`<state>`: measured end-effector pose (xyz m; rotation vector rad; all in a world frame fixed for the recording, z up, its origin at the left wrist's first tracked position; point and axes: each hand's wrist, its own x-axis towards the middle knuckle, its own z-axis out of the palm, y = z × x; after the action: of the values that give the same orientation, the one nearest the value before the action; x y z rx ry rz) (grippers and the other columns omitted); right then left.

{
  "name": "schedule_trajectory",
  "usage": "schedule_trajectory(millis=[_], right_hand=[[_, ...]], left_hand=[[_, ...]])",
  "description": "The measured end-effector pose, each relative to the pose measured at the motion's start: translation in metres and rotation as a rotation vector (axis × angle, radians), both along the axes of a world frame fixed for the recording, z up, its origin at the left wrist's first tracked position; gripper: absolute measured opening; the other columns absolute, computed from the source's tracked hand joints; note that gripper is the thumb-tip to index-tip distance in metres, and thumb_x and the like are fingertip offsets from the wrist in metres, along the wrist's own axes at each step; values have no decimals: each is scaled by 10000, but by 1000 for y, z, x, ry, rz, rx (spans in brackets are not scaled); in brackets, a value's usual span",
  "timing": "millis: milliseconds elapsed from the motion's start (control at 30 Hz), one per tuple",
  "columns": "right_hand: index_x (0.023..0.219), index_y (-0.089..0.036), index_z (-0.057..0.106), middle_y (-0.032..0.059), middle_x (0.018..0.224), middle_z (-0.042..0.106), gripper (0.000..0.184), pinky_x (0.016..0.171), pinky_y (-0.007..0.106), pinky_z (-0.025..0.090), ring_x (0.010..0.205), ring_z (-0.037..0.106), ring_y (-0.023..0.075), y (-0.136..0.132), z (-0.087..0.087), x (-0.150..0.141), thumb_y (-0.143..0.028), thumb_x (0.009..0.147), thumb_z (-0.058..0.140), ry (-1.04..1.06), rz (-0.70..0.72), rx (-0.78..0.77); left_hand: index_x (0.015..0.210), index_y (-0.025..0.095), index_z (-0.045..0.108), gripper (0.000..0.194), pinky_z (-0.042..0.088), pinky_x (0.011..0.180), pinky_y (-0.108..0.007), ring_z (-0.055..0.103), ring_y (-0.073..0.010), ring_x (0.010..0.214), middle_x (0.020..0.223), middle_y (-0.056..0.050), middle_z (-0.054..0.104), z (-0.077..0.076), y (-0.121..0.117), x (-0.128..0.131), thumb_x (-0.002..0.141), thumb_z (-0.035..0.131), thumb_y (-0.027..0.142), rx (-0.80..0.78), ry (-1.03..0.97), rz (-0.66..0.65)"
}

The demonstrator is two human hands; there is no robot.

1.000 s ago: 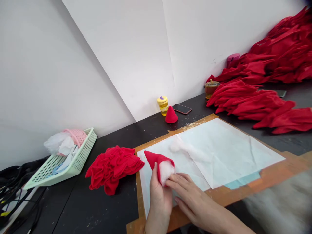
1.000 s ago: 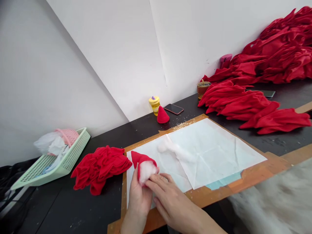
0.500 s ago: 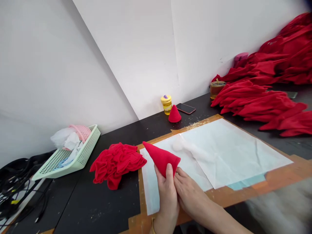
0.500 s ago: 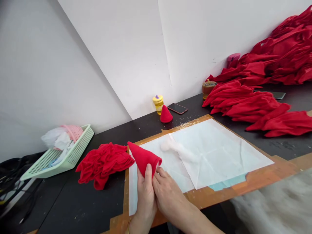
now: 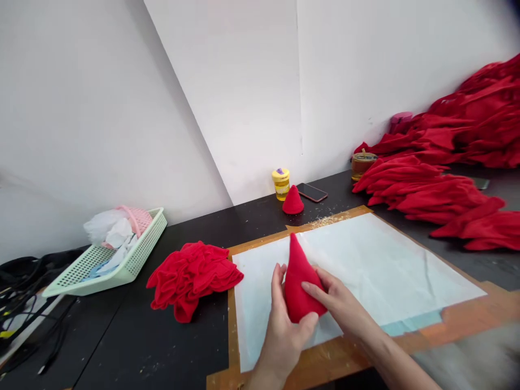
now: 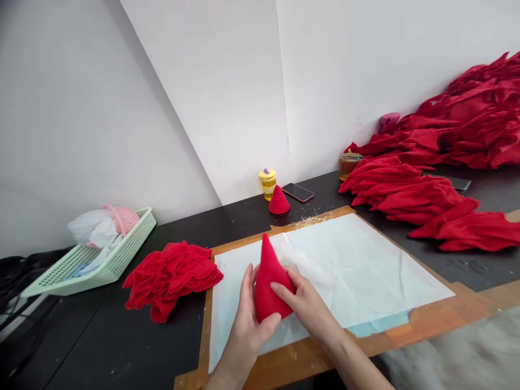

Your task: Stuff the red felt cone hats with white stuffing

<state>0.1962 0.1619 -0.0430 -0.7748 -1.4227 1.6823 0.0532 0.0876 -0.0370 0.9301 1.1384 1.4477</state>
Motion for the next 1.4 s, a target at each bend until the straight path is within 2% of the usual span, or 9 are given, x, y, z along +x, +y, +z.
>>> schedule_trajectory(millis=[100,167,333,433,600,733,933,1133,1400], right_hand=[[1271,-170,602,155,1249,694,510,980,484,560,1166,666,346,1,0,-2,-542,925,650,141,-18,-175],[1336,-184,563,163,1330,654,534,1028,497,539,1228,636,345,0,-4,-2,-541,943,624,145,-17,-127],[1481,-231,429,160,1540,475,629,1192,577,356,1425,462,326,0,-23,-6,-446,933,652,-285,-66,409],[1528,-215,375,177,1558,452,726,1192,599,349,1436,452,336,0,-37,-1,-403,898,684,-477,-48,573],[1513,-213,404,175,1514,510,597,1071,545,524,1313,589,317,-8,-43,21,-368,970,597,-540,-162,589],[1457,-195,489,165,1418,600,463,1052,496,557,1292,609,278,-33,-42,8,-199,995,452,-501,-206,702],[1510,-226,462,120,1463,581,621,1097,445,533,1349,567,240,-66,-30,-6,-35,920,427,-379,-15,872],[1279,-324,634,53,1183,723,346,821,284,657,1073,714,203,-47,-13,23,-181,1002,485,-282,-291,734],[1303,-310,583,66,1126,696,341,750,251,642,975,700,193,-50,2,-1,-184,1007,470,-218,-277,762]], left_hand=[[1531,268,423,832,345,1240,-462,302,-334,1524,1643,-108,303,2,-7,-16,788,795,233,47,71,-24],[1477,254,511,715,296,1257,-494,328,-336,1509,1600,-116,386,4,-11,-31,812,773,244,52,128,27],[1342,225,635,609,229,1274,-488,375,-323,1476,1513,-128,499,5,-17,-64,760,814,229,23,181,267],[1357,215,606,700,229,1265,-517,392,-334,1467,1513,-151,494,-3,-21,-73,702,848,182,-50,131,264],[1454,231,495,813,256,1263,-489,377,-316,1483,1575,-148,416,-19,-24,-56,720,843,185,-73,116,222],[1471,240,479,901,210,1294,-385,337,-277,1513,1599,-112,389,-20,-13,-21,673,895,214,-120,82,218],[1312,193,634,660,335,1243,-412,481,-309,1416,1448,-132,568,-13,9,-35,715,875,336,-184,-86,322],[1380,165,574,776,476,1119,-470,644,-319,1212,1264,-165,684,13,-4,-80,717,858,451,-198,-364,278],[1415,199,537,758,551,965,-340,680,-215,999,1193,-120,687,10,-14,-53,780,794,524,-100,-281,261]])
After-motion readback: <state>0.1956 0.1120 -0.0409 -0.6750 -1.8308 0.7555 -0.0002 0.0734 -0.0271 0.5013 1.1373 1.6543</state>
